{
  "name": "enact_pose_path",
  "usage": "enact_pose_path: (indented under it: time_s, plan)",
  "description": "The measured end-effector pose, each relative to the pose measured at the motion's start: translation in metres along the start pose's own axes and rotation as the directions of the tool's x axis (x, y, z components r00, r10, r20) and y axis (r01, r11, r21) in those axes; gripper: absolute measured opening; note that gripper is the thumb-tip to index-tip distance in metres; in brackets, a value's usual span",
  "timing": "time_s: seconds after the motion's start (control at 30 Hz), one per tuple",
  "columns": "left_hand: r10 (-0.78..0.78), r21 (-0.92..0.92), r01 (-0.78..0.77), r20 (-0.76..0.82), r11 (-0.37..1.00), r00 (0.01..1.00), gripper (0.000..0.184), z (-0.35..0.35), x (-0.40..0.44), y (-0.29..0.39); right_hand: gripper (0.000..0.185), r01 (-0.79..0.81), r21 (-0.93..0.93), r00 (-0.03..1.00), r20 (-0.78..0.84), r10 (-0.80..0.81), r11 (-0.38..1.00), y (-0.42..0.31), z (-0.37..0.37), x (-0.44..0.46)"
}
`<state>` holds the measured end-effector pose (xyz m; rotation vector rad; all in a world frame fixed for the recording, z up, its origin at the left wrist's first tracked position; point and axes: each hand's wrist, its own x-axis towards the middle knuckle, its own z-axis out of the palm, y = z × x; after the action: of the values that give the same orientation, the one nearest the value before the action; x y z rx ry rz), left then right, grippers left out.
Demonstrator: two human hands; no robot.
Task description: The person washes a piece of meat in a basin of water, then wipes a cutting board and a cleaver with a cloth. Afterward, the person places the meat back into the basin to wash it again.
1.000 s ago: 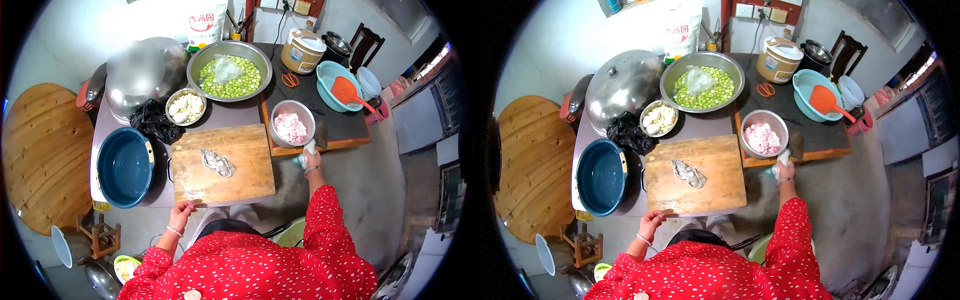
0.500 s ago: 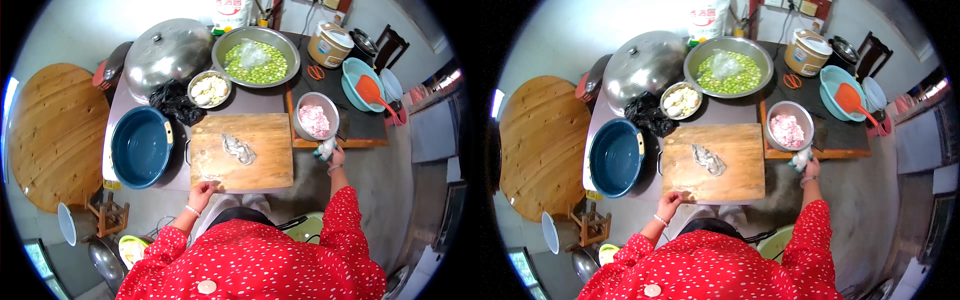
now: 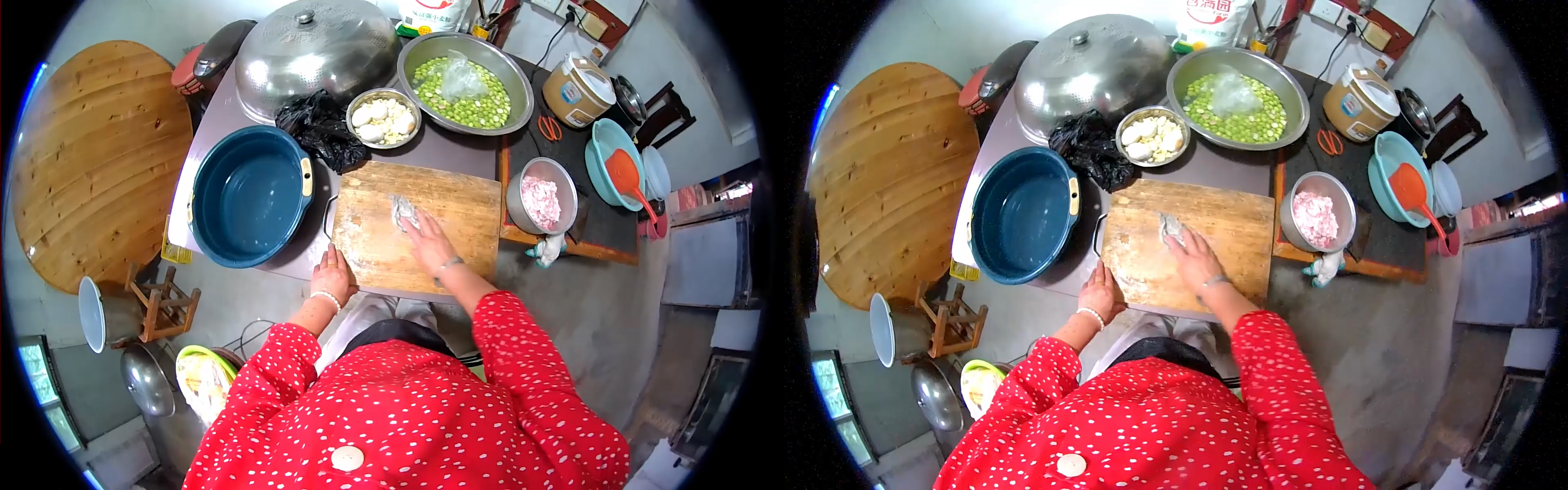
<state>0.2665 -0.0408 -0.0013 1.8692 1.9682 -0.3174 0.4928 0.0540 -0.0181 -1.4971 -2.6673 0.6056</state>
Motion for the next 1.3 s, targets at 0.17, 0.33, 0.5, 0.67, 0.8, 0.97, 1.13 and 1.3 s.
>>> enact_pose_path:
  time_s: [0.17,0.33,0.5,0.67,0.8,0.97,1.13,1.3]
  plan:
    - [0.018,0.062,-0.013,-0.074,0.998,0.997,0.070,0.026,0.017,-0.007,0.053,0.053,-0.208,0.997,-0.037,-0.062,0.977,-0.001,0.015,0.016]
    - [-0.005,0.193,0.005,-0.002,0.981,1.000,0.053,0.042,0.033,-0.006,0.045,0.046,-0.098,0.999,-0.006,-0.047,0.994,0.024,0.017,0.030]
    - [0.005,0.208,-0.017,0.059,0.978,0.998,0.055,0.042,0.030,-0.004,0.044,-0.175,-0.268,0.985,-0.046,0.169,0.948,0.077,0.022,0.028]
    - [0.068,0.217,-0.079,0.057,0.973,0.996,0.058,0.052,0.036,-0.009,0.046,-0.262,-0.131,0.964,-0.072,0.255,0.956,0.108,0.009,0.018]
    - [0.082,0.234,-0.088,0.033,0.968,0.996,0.059,0.052,0.033,-0.011,0.045,-0.367,-0.169,0.930,-0.084,0.357,0.915,0.073,0.022,0.022]
    - [0.055,0.229,-0.061,0.031,0.971,0.998,0.057,0.029,0.025,-0.002,0.040,-0.168,-0.135,0.985,-0.057,0.161,0.976,0.046,0.050,0.015]
    - [0.022,0.167,-0.023,0.011,0.986,1.000,0.058,0.035,0.029,-0.001,0.034,-0.031,-0.118,0.997,-0.078,0.022,0.992,0.009,0.046,0.000]
    - [-0.029,0.084,0.028,0.017,0.996,0.999,0.067,0.029,0.030,-0.002,0.035,-0.413,0.478,0.909,0.274,0.315,0.775,0.003,-0.007,0.020]
